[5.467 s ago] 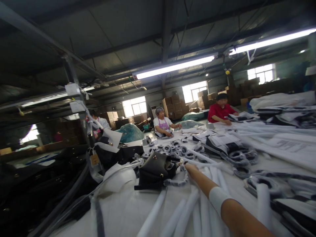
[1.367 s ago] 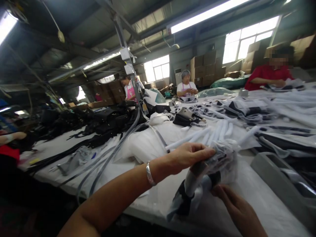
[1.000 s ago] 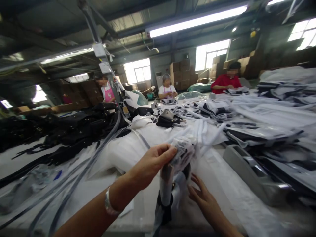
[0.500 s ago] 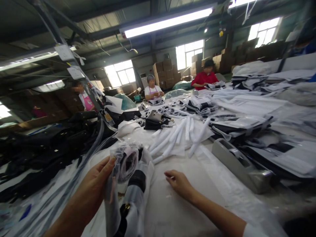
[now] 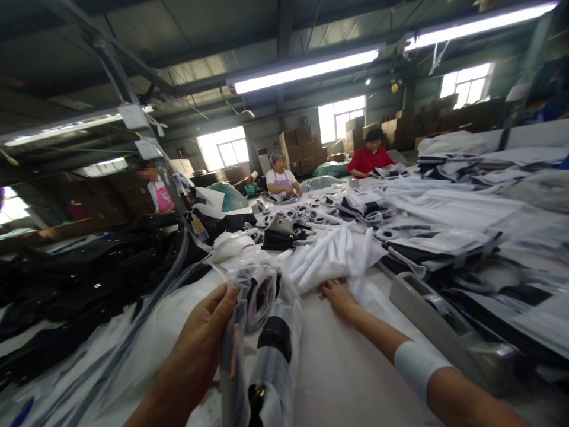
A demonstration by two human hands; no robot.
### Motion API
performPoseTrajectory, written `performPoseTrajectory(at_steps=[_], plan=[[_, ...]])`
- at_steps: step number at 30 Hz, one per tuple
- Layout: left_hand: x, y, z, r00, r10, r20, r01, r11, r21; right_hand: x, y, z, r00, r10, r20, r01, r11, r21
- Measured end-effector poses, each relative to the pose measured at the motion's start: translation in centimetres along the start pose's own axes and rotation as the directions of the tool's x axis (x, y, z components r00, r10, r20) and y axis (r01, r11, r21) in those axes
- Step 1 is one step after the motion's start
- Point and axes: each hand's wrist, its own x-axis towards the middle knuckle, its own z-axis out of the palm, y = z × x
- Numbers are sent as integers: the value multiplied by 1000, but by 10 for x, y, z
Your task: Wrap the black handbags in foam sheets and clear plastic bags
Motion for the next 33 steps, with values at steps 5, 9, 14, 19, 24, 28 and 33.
performPoseTrajectory(at_steps=[5, 9, 14, 19, 24, 28, 33], plan=[[0, -22, 17, 999, -12, 47, 10, 999, 47, 2, 2, -9, 1000, 4, 19, -4, 1000, -24], [-8, -33, 28, 998, -30, 54, 28, 999, 41, -22, -2, -19, 1000, -8, 10, 7, 998, 69], [-13, -32, 29, 999, -27, 24, 26, 999, 28, -62, -21, -43, 997, 1, -80, 27, 937, 347], [-17, -26, 28, 999, -49, -6, 49, 992, 114, -99, -55, -77, 1000, 11, -17, 4, 741, 672], [-22, -25, 31, 999, -34, 2, 34, 990, 138, -131, -90, -115, 994, -92, 60, 0, 540, 842], [-24, -26, 35, 1000, -7, 11, 5, 984, 178, -135, -113, -139, 990, -105, 96, -24, 539, 842], [-29, -25, 42, 1000, 21, 12, -23, 976, 215, -128, -138, -153, 986, -143, 83, 6, 532, 846]])
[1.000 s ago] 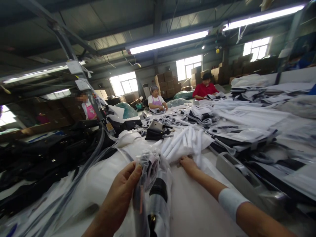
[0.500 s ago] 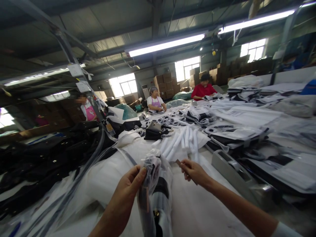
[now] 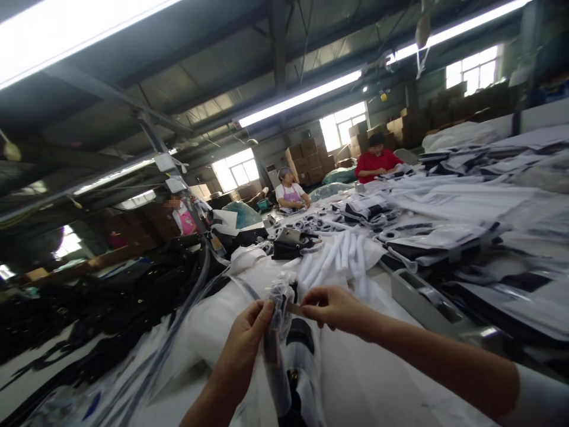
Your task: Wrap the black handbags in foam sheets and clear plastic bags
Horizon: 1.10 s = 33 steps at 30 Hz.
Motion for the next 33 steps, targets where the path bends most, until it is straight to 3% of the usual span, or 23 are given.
performPoseTrajectory(at_steps=[10, 19, 23, 28, 33], plan=[[-10, 10, 8, 991, 121, -53, -112, 984, 141, 10, -16, 26, 997, -35, 62, 18, 967, 254], [-5, 3, -2, 982, 179, -61, -164, 967, 196, 5, -22, 21, 960, 73, 269, -181, 897, 402], [1, 16, 3, 977, 213, -28, -203, 958, 203, -5, -35, 16, 975, 88, 206, -166, 901, 402], [10, 39, 12, 974, 207, 92, -221, 957, 187, -22, -41, 8, 991, 64, 120, -112, 881, 459], [9, 29, 20, 967, 149, 208, -186, 968, 171, -40, -22, 10, 985, 152, 82, -172, 825, 538]])
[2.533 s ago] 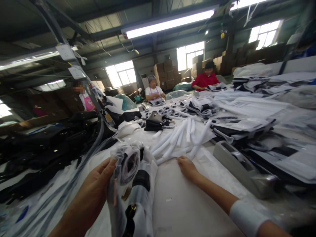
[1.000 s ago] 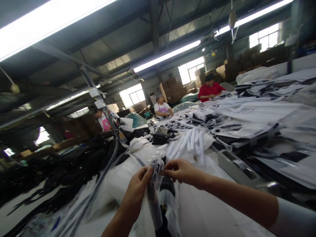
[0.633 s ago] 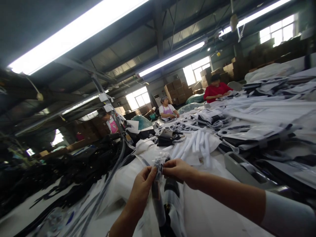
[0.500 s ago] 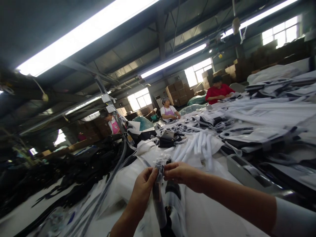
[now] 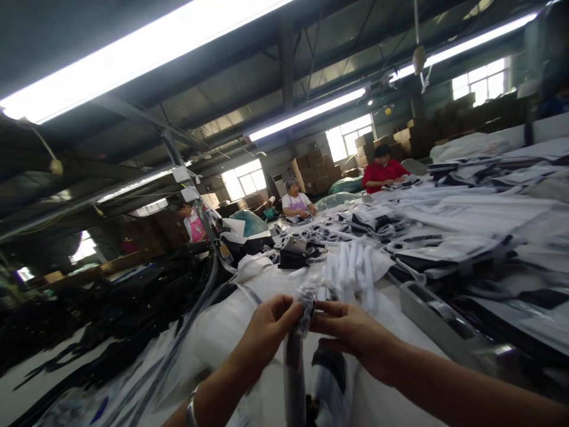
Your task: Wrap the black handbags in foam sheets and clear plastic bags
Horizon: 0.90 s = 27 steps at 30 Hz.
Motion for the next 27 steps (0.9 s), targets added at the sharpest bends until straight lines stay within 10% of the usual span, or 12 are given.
performPoseTrajectory(at_steps=[9, 18, 27], plan=[[-23, -38, 3, 996, 18, -91, -14, 999, 41, -4, 21, 9, 991, 56, -118, -46, 995, 85], [-35, -39, -2, 967, 141, -214, -103, 979, 177, -1, 5, 23, 994, -87, 69, 99, 973, -209], [-37, -45, 5, 896, 301, -327, -208, 934, 289, 0, 8, 27, 973, -188, 135, 201, 976, -85]])
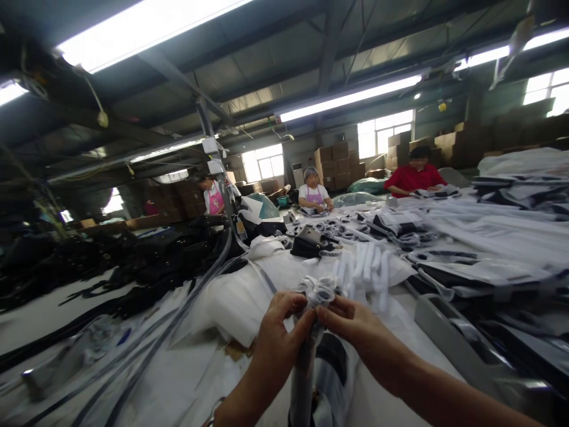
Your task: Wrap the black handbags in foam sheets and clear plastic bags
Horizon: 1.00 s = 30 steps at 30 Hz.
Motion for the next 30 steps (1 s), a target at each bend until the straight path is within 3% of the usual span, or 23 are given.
performPoseTrajectory(at_steps=[3, 5, 7, 12, 19, 24, 30], plan=[[-4, 0, 5, 988, -148, -47, 140, 980, -139, 0, 3, 0, 1000, 20, -1, -20, 1000, 18], [-7, 1, 8, 958, -280, -67, 257, 935, -244, 1, 3, 1, 999, 40, 3, -40, 999, 25], [-8, 2, 10, 936, -339, -91, 296, 902, -314, 1, 3, 3, 999, 53, -8, -52, 998, 31], [-7, 2, 11, 953, -275, -130, 206, 896, -394, 2, -3, 7, 999, 41, -30, -41, 999, 7], [-7, 8, 4, 970, -239, -36, 224, 946, -235, 6, 0, -8, 990, 138, -12, -138, 983, -117], [-5, 8, 2, 965, -260, -36, 250, 952, -175, 8, -3, -10, 995, 56, 81, -51, 996, -72], [-6, 14, 6, 968, -248, -44, 227, 933, -280, 5, -9, 2, 997, 60, -48, -63, 997, -49]])
